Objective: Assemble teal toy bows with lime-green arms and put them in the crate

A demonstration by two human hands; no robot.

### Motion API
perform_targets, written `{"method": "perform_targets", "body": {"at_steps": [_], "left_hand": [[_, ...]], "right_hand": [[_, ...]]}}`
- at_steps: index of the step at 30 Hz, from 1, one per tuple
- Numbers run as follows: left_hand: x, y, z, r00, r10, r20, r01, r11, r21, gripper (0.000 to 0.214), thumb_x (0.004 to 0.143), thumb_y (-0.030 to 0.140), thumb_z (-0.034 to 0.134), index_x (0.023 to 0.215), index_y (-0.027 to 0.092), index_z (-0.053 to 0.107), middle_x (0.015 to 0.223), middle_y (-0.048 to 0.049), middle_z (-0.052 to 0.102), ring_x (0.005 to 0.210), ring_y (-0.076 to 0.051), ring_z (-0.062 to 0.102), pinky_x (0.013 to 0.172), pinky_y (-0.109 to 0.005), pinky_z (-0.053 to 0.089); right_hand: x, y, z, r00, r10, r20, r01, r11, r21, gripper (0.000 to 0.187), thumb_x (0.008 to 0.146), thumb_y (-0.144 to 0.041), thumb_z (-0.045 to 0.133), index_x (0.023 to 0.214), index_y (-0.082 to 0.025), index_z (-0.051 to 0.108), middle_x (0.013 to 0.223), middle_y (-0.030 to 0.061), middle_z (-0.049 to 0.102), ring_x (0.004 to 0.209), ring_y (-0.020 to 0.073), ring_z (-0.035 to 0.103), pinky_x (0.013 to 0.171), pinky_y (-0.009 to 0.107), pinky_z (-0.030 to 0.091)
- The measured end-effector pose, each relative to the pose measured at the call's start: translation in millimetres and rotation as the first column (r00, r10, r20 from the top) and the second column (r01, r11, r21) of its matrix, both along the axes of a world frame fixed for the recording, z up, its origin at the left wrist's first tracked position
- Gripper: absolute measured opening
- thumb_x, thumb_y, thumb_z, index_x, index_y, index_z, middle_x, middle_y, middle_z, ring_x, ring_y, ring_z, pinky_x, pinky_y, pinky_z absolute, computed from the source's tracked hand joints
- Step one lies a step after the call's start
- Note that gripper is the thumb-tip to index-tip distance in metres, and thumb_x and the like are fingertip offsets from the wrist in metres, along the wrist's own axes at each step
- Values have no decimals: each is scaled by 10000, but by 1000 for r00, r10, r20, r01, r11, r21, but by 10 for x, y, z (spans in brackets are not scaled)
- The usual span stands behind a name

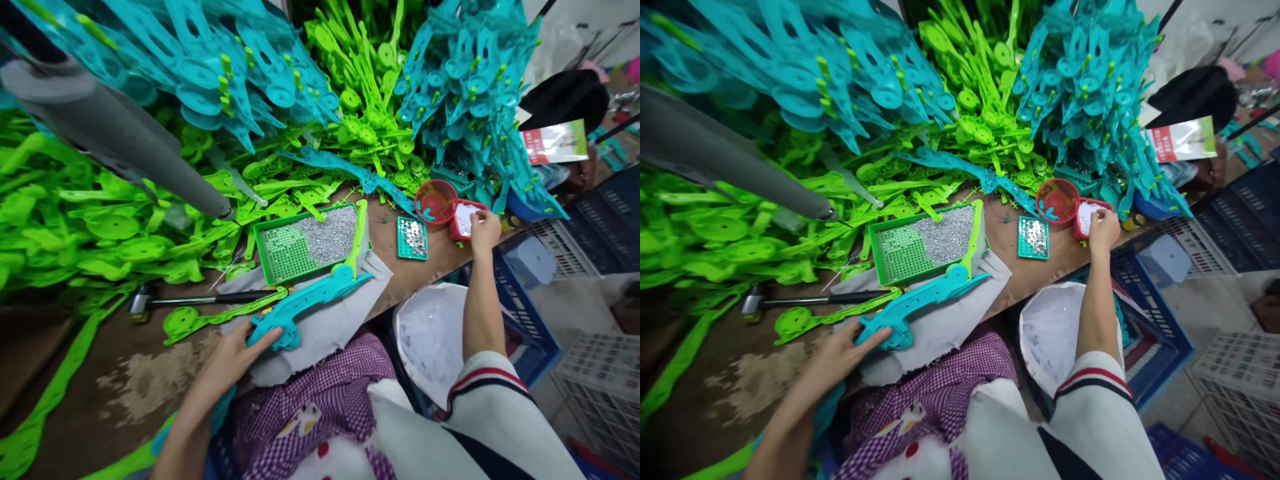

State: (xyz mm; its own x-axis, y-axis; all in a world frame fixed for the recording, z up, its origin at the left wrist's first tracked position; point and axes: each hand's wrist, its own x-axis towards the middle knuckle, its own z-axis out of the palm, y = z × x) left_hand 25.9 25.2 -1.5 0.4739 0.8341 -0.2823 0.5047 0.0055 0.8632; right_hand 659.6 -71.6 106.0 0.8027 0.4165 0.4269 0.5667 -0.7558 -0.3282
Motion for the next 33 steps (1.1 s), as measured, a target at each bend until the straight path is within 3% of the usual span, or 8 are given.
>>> {"method": "perform_targets", "body": {"at_steps": [5, 10, 16, 22, 28, 31, 33], "left_hand": [[60, 4, 0, 995, -36, -88, 42, 997, 68, 500, 763, 689, 675, 753, 191, 633, 698, -26, 638, 621, -207, 566, 582, -306, 459], [64, 7, -23, 991, -44, -125, 52, 997, 63, 516, 762, 702, 660, 814, 188, 666, 680, -24, 641, 608, -211, 567, 570, -313, 467], [26, 22, -80, 985, -48, -165, 65, 993, 98, 496, 775, 696, 654, 732, 203, 615, 665, -19, 619, 624, -220, 576, 572, -315, 453], [20, 16, -85, 978, -47, -202, 77, 986, 146, 520, 793, 714, 624, 662, 222, 520, 604, 10, 514, 560, -184, 502, 521, -300, 397], [21, 16, -98, 982, -61, -178, 89, 985, 151, 490, 797, 681, 638, 669, 216, 548, 619, -1, 546, 583, -185, 520, 528, -288, 405], [35, 18, -98, 983, -42, -180, 70, 985, 156, 501, 784, 691, 645, 661, 216, 539, 608, 2, 545, 570, -181, 516, 519, -281, 401], [50, 11, -87, 985, -31, -170, 57, 987, 150, 509, 781, 699, 644, 663, 216, 536, 610, 0, 548, 572, -182, 517, 519, -280, 404]], "right_hand": [[228, 127, -62, 998, -1, -57, -10, 982, -190, 387, 831, -362, 659, 1147, -146, 716, 1232, 194, 652, 1018, 270, 618, 926, 407, 447], [194, 141, -140, 998, -29, -54, 20, 988, -153, 305, 900, -318, 551, 1045, -132, 745, 1074, 193, 711, 968, 277, 632, 892, 397, 455], [316, 34, -71, 998, -57, 0, 57, 998, -26, 388, 985, -284, 385, 1120, -106, 702, 1166, 213, 701, 1070, 273, 625, 959, 399, 423], [399, 1, -49, 992, -118, -40, 118, 993, -4, 336, 962, -372, 504, 1011, -109, 706, 1054, 220, 733, 991, 290, 643, 925, 405, 423], [362, -68, 5, 983, -166, -72, 172, 981, 85, 325, 915, -459, 580, 846, -147, 639, 963, 179, 724, 946, 263, 649, 921, 402, 444], [303, -106, 110, 973, -65, -220, 117, 965, 234, 328, 961, -449, 488, 939, -136, 584, 879, 129, 709, 791, 210, 680, 795, 360, 502], [117, -107, 197, 950, 62, -305, 60, 925, 374, 345, 993, -447, 399, 1071, -133, 518, 865, 101, 696, 665, 173, 680, 677, 324, 514]]}}
